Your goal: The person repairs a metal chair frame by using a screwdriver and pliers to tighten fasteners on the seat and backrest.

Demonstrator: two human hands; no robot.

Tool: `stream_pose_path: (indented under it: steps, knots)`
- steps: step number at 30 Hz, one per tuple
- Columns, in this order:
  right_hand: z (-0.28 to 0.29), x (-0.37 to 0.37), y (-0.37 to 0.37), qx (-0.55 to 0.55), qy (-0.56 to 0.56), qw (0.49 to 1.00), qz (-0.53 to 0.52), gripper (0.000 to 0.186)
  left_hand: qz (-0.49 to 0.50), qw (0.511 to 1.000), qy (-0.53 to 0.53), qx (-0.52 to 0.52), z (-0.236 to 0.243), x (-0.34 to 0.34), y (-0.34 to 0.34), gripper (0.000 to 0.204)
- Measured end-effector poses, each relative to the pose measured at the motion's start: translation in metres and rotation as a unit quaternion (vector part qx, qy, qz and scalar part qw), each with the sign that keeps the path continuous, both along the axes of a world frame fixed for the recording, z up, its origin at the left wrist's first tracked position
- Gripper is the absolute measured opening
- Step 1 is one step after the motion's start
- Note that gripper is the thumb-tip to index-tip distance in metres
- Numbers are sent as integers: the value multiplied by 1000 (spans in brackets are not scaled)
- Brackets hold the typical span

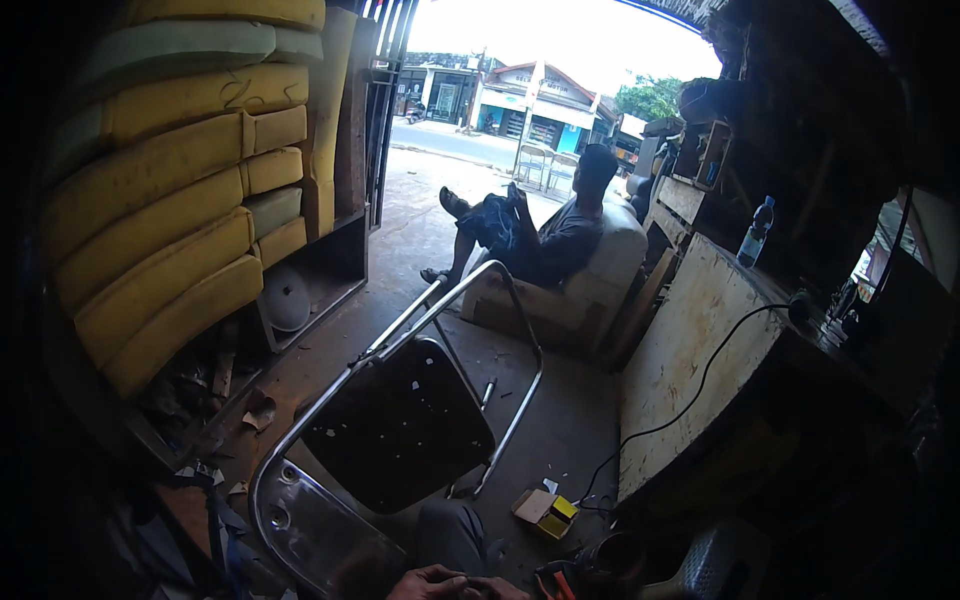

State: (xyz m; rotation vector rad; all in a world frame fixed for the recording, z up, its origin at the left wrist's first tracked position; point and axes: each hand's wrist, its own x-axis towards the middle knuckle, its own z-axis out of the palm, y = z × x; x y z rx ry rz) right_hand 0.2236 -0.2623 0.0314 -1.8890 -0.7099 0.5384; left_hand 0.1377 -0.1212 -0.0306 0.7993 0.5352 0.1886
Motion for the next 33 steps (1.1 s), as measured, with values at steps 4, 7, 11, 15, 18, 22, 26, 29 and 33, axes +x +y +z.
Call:
stream_pose_path:
  steps: [4, 7, 11, 15, 18, 22, 26, 29, 33]
  knots:
    - [-6, 11, 0, 36, -124, 992, -11, 17, -47, 989, 79, 117, 1, 13, 7, 31]
    - [-24, 38, -3, -36, -126, 989, -69, 18, 15, 997, 75, 10, 11, 19, 9, 24]
    - [-73, 74, -31, -94, -130, 970, -183, 15, 111, 992, 59, 6, 29, 2, 31, 20]
    - [-170, 108, -66, -158, -62, 955, -242, 24, 130, 989, 66, 6, 36, -4, 36, 19]
    - [-263, 120, -69, -255, -50, 948, -184, 30, 101, 993, 63, 8, 33, 12, 31, 18]
    - [-284, 121, -30, -324, -84, 911, -239, 32, 73, 994, 76, 26, 37, 15, 22, 18]
    - [-307, 131, -21, -384, -77, 878, -275, 29, 49, 995, 83, -27, 37, 22, 18, 15]
    - [-319, 145, -29, -399, -78, 871, -276, 25, 24, 991, 91, -94, 33, 29, 20, 13]
    - [-281, 137, -21, -255, -122, 929, -238, 17, 32, 990, 82, -112, 30, 29, 26, 12]
